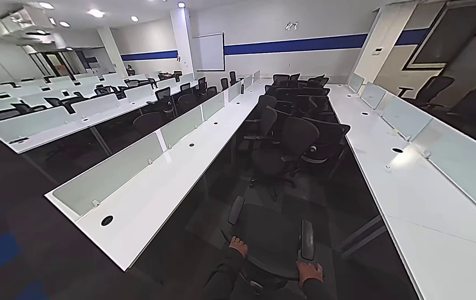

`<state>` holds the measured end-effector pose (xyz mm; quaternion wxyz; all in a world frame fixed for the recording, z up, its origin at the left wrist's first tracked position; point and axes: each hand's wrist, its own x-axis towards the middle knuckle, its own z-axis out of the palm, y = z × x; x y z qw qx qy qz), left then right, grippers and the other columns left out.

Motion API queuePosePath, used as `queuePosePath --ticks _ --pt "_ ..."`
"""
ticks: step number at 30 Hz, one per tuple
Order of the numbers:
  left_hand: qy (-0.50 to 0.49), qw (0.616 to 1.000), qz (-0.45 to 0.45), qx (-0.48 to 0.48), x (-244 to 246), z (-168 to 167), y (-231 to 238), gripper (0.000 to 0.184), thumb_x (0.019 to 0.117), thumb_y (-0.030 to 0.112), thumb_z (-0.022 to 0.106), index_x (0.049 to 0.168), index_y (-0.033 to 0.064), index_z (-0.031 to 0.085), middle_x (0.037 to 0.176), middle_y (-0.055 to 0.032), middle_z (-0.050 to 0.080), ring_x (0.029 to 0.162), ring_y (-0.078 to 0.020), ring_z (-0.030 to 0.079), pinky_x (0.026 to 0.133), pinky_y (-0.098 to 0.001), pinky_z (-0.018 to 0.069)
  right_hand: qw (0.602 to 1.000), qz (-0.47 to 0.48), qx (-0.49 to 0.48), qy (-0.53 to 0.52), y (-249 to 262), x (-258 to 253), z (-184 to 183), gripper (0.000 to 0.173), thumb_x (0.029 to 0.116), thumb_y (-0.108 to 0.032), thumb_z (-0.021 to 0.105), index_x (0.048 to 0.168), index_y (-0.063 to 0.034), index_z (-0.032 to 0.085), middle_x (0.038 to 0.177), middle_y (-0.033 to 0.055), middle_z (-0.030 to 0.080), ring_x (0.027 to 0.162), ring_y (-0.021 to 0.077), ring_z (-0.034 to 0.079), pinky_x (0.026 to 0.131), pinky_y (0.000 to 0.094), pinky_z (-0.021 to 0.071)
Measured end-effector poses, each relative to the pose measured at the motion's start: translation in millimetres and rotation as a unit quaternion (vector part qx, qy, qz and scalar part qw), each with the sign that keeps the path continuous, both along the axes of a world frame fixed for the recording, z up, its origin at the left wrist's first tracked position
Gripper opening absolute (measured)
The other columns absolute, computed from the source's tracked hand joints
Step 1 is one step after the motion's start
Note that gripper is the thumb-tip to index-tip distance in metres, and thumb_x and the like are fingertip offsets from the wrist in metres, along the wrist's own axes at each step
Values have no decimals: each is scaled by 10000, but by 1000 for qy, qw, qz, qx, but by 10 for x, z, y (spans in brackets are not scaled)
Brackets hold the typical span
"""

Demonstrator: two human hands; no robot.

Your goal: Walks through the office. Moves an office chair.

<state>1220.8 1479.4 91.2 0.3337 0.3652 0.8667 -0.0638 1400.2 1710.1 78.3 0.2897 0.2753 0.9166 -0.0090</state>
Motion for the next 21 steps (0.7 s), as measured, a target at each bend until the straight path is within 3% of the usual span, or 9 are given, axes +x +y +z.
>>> queuePosePath --ticks 3,8,11,21 --pt "-6 999 -30 17 172 20 -170 388 1080 102 464 1454 38 547 1555 -179 506 1522 -349 363 1285 -561 173 1000 -21 7 -14 -210 284 25 660 797 -362 810 1420 -255 621 1413 56 657 1390 332 533 1208 669 250" --pt "-8 998 -58 39 526 8 -518 392 1077 81 454 1454 26 547 1552 -191 506 1519 -361 364 1288 -555 168 998 -61 11 -7 -697 780 47 584 825 -283 798 1385 -197 652 1404 87 660 1396 355 525 1216 651 258" --pt "-3 997 -59 51 638 -34 -720 407 1065 74 475 1463 22 538 1554 -192 505 1523 -359 358 1292 -547 155 998 -60 16 20 -945 942 62 673 779 -287 825 1414 -179 632 1472 90 605 1417 372 488 1225 651 243" --pt "20 996 -75 47 1197 4 -1164 377 1082 104 443 1427 36 580 1542 -171 525 1514 -357 369 1290 -536 166 996 -86 9 -19 -1539 1544 102 650 808 -312 801 1413 -152 627 1453 93 622 1417 352 495 1150 626 362"
